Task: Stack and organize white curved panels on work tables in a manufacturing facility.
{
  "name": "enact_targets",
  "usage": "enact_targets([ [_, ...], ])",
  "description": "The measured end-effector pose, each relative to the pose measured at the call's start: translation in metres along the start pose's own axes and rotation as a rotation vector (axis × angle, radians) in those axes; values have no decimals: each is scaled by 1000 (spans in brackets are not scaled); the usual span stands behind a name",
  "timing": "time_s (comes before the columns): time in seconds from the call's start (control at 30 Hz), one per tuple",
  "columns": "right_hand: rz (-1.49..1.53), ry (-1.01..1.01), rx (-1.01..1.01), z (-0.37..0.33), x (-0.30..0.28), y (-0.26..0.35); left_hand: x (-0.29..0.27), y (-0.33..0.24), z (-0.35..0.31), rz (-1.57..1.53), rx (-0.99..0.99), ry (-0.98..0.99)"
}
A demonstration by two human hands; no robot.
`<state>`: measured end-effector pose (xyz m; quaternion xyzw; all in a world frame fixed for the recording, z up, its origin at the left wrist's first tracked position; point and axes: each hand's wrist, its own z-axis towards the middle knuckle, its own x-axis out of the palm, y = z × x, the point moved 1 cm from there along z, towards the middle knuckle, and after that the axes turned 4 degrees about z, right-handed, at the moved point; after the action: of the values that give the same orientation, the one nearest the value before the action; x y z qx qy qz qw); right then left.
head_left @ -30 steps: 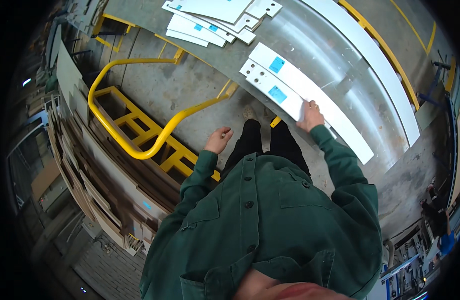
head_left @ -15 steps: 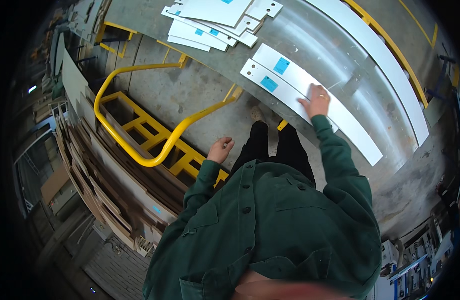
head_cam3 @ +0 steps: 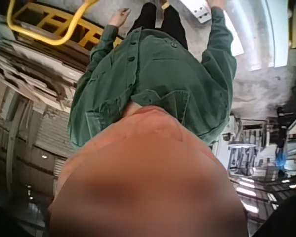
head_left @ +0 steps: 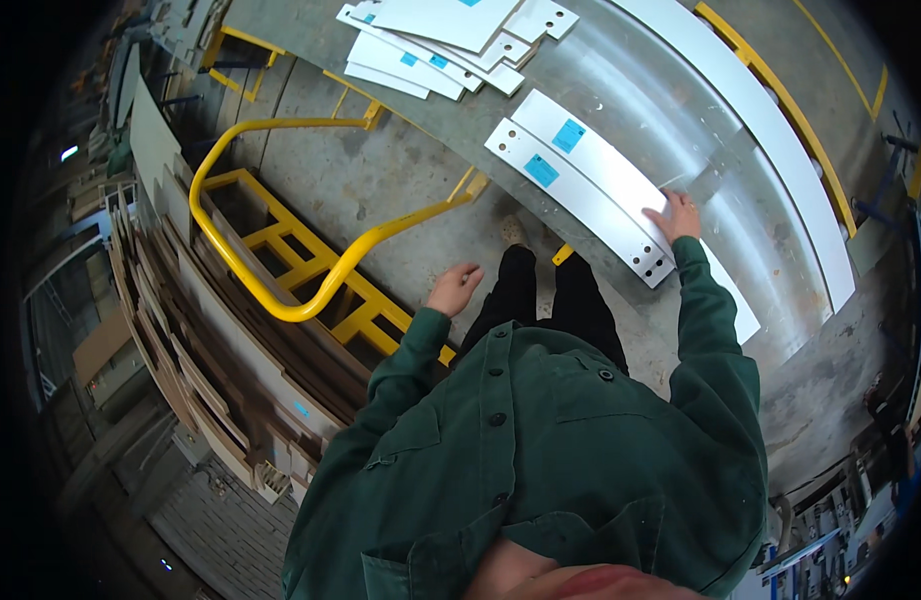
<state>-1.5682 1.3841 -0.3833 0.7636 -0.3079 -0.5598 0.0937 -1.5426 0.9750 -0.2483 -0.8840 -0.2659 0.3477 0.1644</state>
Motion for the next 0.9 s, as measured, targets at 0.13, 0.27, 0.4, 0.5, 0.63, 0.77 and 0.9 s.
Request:
enact_targets([
  [0.13,116,-590,392,-47,-12,-89,-5,-39,75,180,373,-302],
  [0.27,-110,-719,1019,-137,-27,-201,-4,-79,176,339,571,-517],
  [0.4,2,-509,1090,-182,-42,-238,4,-111,243,590,441,-547],
  [0.5,-158,-371,491,-167,-53,-206,22,-135,244,837,737,-591],
  [0.63,-214,1,101,-143,-48,-153,67,-167,221,758,976,-339],
  [0.77,-305,92,59,-130,-55,-152,95,-192,204,636,903,-258],
  [0.9,-288,160,81,-129,-63,-152,96,-202,191,517,988,-245],
])
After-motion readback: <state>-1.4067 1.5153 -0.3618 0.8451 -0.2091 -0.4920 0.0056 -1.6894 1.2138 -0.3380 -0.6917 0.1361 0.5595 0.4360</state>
